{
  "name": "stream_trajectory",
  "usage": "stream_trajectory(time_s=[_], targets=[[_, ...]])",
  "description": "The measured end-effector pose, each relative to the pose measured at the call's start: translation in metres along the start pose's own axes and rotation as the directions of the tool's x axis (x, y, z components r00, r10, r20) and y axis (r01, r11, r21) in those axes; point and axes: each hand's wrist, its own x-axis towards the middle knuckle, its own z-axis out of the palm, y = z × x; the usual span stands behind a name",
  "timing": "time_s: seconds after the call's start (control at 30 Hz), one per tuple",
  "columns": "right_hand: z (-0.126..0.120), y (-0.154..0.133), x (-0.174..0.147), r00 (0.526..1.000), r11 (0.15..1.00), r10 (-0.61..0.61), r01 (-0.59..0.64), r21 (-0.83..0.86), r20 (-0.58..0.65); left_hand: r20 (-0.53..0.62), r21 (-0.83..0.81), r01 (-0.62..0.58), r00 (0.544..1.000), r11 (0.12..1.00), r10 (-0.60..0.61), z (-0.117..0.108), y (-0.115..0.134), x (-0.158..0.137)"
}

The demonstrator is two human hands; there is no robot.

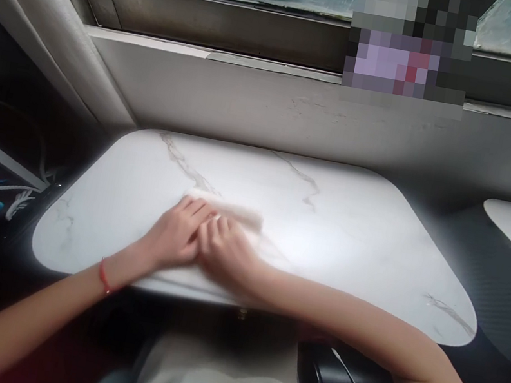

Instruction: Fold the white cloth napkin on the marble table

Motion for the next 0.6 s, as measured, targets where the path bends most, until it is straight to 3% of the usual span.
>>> stream_trajectory(time_s=[0.17,0.27,0.4,0.6], targets=[[-0.010,-0.023,-0.016,0.992,0.993,-0.110,0.108,-0.041,-0.054,-0.013,-0.001,0.013,1.000,1.000,-0.013,-0.004,0.016,-0.039],[-0.011,-0.024,-0.015,0.987,0.991,-0.128,0.130,0.013,-0.093,-0.039,0.004,0.025,0.999,1.000,-0.025,-0.004,0.016,-0.048],[-0.011,-0.016,-0.007,0.996,0.989,-0.072,0.078,0.122,-0.053,-0.053,0.037,0.051,0.997,0.998,-0.049,-0.004,0.008,-0.042],[-0.005,-0.002,0.000,0.999,0.992,0.032,-0.031,0.120,-0.004,-0.057,0.136,0.025,0.998,0.990,-0.017,0.001,0.000,-0.021]])
